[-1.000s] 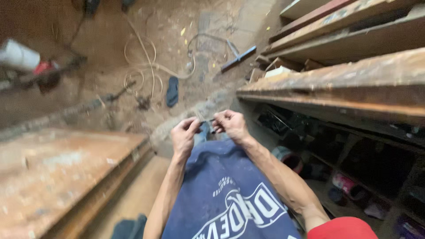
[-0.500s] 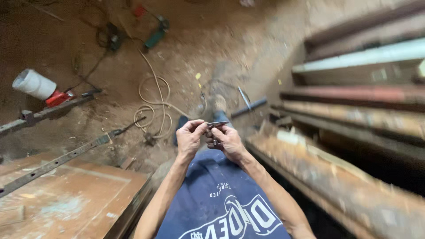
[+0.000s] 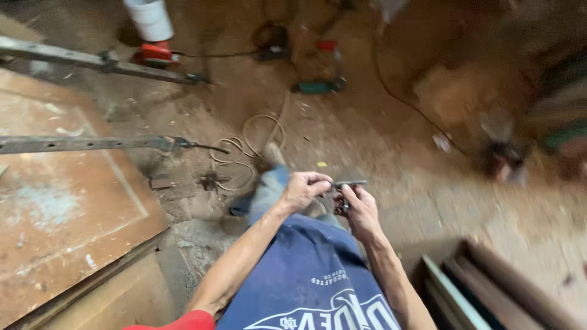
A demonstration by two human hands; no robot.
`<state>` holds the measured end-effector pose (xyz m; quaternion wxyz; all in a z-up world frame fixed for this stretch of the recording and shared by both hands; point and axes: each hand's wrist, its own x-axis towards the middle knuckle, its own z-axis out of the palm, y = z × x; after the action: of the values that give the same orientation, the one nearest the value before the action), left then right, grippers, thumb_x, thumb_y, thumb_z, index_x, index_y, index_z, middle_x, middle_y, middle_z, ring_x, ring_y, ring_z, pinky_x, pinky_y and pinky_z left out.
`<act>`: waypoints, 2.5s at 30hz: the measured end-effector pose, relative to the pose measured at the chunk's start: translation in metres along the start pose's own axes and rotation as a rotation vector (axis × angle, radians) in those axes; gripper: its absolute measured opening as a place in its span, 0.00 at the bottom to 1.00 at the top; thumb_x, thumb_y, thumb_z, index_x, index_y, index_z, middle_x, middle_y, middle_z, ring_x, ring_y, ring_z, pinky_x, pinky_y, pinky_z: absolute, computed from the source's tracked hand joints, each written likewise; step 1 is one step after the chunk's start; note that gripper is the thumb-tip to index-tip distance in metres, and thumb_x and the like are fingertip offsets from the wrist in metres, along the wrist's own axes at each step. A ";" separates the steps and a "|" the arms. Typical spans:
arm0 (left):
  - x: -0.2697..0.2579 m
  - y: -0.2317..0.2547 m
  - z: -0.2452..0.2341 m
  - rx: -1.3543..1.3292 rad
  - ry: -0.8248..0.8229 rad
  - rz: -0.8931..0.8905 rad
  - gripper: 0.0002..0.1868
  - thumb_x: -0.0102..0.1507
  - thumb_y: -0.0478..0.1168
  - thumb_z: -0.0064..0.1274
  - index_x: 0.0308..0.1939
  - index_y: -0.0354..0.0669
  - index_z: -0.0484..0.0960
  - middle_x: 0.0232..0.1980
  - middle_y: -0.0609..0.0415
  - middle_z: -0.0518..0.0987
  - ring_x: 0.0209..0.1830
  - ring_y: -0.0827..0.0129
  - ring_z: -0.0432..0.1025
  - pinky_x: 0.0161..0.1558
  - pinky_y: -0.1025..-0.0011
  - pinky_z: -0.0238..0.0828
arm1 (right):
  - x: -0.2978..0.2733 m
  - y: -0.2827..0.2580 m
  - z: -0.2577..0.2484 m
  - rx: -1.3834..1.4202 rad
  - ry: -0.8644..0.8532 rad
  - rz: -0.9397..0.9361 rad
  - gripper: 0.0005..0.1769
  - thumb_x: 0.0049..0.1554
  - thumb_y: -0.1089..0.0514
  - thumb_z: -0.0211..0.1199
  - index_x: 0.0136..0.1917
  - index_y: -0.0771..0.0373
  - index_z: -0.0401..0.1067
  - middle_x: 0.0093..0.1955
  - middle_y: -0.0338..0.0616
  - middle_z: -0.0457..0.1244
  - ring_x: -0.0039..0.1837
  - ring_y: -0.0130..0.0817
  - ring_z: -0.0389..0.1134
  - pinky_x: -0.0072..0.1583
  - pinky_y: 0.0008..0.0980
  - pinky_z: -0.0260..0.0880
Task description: The person uses a hammer to drive nails into a wooden board, then uses a hand drill to create holes. They attach a metal frame to the board and secure it with a screwdriver. The person also retrieves a small metal piece from a shelf and uses it in the assembly.
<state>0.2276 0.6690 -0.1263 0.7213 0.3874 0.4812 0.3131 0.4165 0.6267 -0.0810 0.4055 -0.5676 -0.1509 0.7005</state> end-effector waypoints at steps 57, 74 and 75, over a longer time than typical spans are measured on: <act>0.244 0.202 -0.585 -0.851 1.147 0.155 0.12 0.62 0.44 0.63 0.43 0.39 0.88 0.33 0.56 0.85 0.30 0.76 0.75 0.34 0.76 0.72 | 0.486 -0.163 0.687 -1.214 -0.975 -0.158 0.15 0.59 0.56 0.63 0.55 0.67 0.77 0.43 0.40 0.71 0.44 0.24 0.69 0.48 0.28 0.71; 0.448 0.372 -0.795 -0.524 0.879 0.093 0.13 0.62 0.42 0.61 0.42 0.34 0.87 0.35 0.55 0.83 0.34 0.77 0.73 0.38 0.77 0.69 | 0.783 -0.296 0.886 -1.235 -0.815 -0.064 0.17 0.59 0.50 0.65 0.44 0.69 0.78 0.34 0.37 0.65 0.37 0.23 0.60 0.39 0.28 0.60; 0.469 0.393 -0.809 -0.602 0.887 0.134 0.13 0.63 0.42 0.61 0.43 0.34 0.87 0.36 0.55 0.83 0.34 0.76 0.73 0.38 0.76 0.69 | 0.800 -0.310 0.905 -1.291 -0.835 -0.058 0.18 0.60 0.50 0.65 0.43 0.70 0.78 0.35 0.37 0.65 0.37 0.23 0.61 0.39 0.28 0.61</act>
<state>-0.4010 1.4624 -0.1911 0.5065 0.0240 0.6027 0.6162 -0.3127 1.6378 -0.1306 -0.0784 -0.3762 -0.6851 0.6188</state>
